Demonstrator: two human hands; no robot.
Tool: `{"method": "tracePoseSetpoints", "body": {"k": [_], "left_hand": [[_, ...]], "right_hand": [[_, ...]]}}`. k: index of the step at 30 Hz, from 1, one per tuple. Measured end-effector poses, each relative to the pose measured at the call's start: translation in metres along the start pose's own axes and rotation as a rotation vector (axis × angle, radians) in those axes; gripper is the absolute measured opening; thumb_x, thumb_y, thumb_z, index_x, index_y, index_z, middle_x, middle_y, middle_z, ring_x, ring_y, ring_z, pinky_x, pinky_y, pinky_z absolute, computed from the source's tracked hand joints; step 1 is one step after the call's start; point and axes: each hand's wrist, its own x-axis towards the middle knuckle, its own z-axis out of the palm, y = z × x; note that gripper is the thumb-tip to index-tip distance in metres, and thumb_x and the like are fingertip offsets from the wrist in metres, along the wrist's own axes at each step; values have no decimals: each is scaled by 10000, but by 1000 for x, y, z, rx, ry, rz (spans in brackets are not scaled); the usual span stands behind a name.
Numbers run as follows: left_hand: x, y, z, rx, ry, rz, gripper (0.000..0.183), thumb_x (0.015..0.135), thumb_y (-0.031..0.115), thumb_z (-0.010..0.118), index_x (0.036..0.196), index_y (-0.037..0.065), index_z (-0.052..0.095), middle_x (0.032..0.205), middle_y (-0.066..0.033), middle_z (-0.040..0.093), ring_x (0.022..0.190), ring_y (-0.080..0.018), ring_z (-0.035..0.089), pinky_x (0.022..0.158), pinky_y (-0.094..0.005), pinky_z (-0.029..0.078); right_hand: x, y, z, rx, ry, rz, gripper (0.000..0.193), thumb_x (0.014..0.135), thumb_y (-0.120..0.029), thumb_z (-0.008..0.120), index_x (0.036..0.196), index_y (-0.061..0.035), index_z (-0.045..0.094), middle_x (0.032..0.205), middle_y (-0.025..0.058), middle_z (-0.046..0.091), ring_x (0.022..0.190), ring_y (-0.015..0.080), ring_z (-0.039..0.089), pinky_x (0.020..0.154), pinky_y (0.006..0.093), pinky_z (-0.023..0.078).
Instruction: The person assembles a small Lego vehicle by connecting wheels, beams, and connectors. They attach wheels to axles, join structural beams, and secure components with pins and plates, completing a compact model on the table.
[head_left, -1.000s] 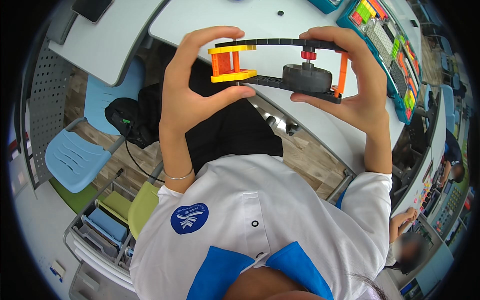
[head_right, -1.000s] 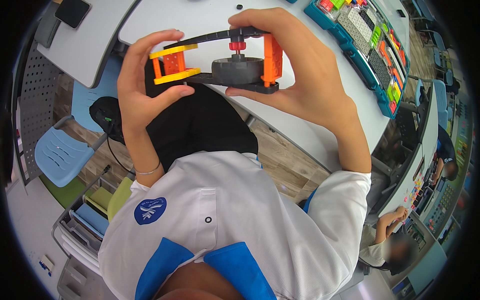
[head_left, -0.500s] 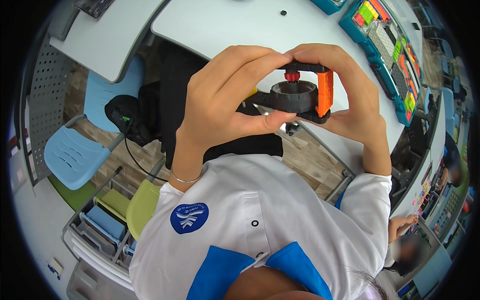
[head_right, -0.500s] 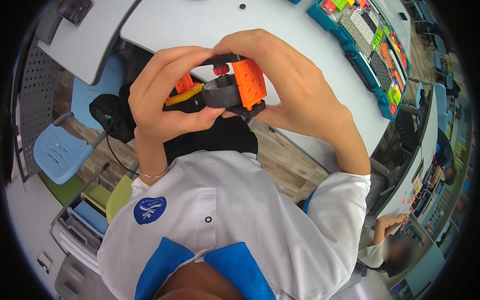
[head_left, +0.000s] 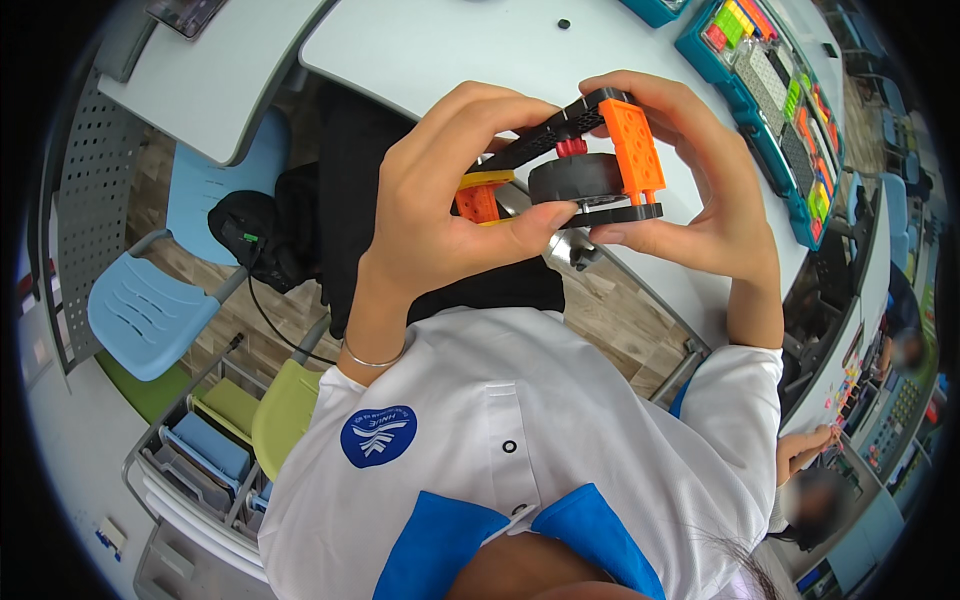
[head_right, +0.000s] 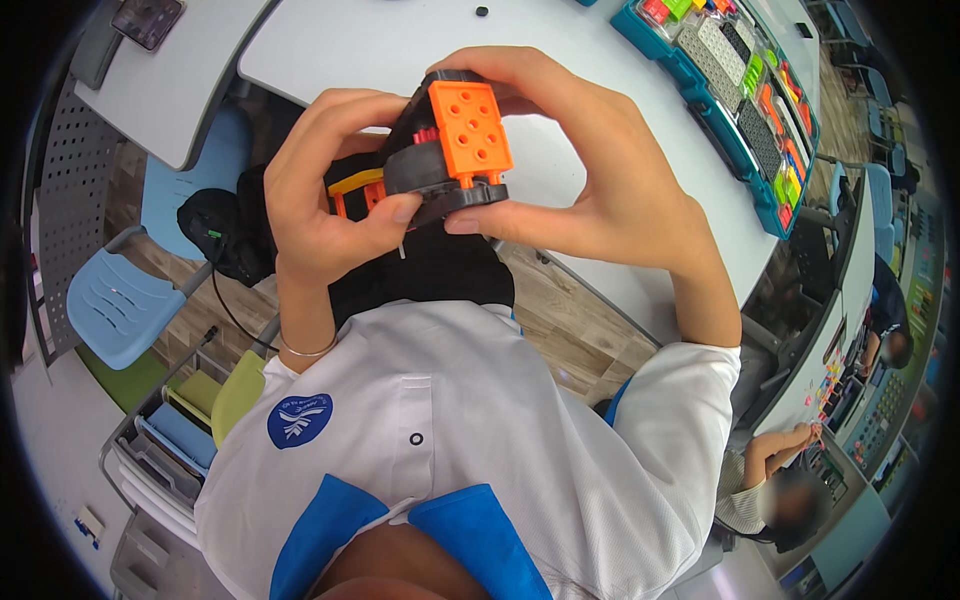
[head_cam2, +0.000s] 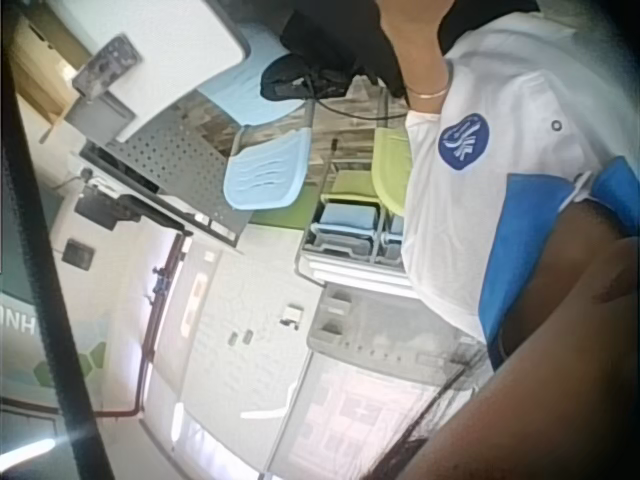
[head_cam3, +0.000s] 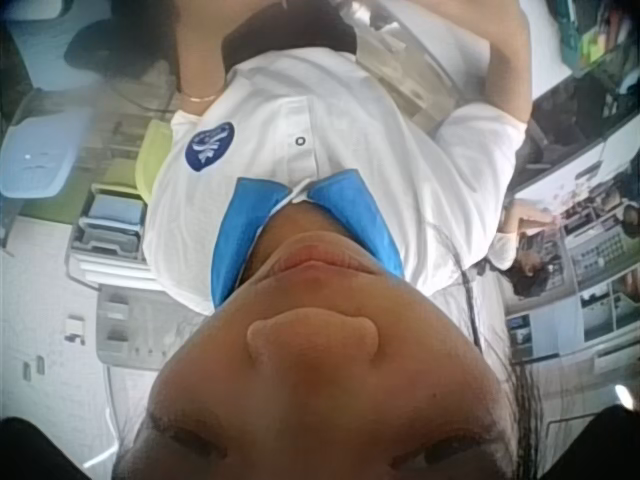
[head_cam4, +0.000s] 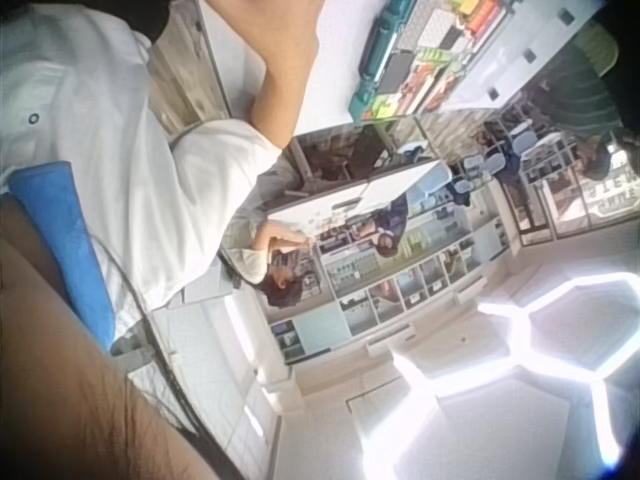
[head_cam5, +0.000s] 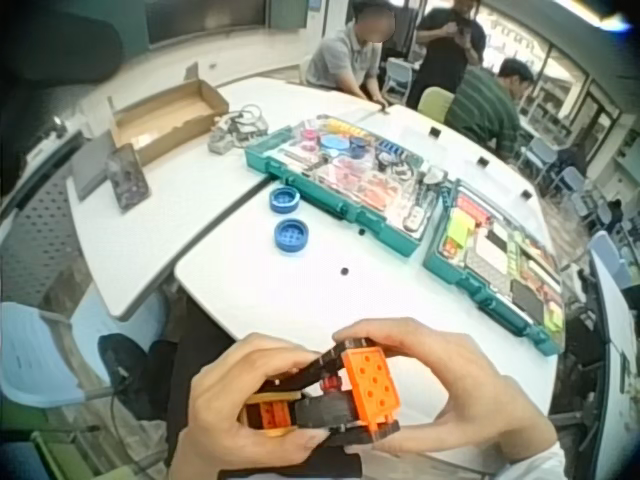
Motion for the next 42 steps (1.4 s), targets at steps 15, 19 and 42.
{"method": "tracePoseSetpoints", "body": {"k": [15, 19, 42], "left_hand": [[-4, -2, 8, -409, 26, -228, 509, 704, 162, 847, 1132, -32, 650, 1054, -116, 651, 947, -197, 680, 771, -304, 612], [-7, -8, 12, -473, 24, -250, 505, 718, 174, 841, 1140, -26, 649, 1056, -107, 649, 978, -194, 669, 772, -300, 605], [-2, -8, 21, -449, 47, 70, 545, 780, 127, 816, 1283, 74, 613, 1239, -153, 589, 1067, -247, 661, 840, -351, 614]], "right_hand": [[-5, -10, 15, 152, 110, 175, 730, 831, -225, 776, 1427, 42, 449, 1365, 179, 560, 1250, 284, 572, 1030, 404, 463], [-5, -15, 16, 125, 131, 190, 706, 836, -182, 763, 1429, 45, 454, 1359, 185, 561, 1256, 293, 568, 1014, 422, 485], [1, -9, 18, -359, 173, -220, 561, 887, -317, 675, 1280, 77, 601, 1227, 254, 597, 1069, 344, 635, 904, 399, 525]]}}
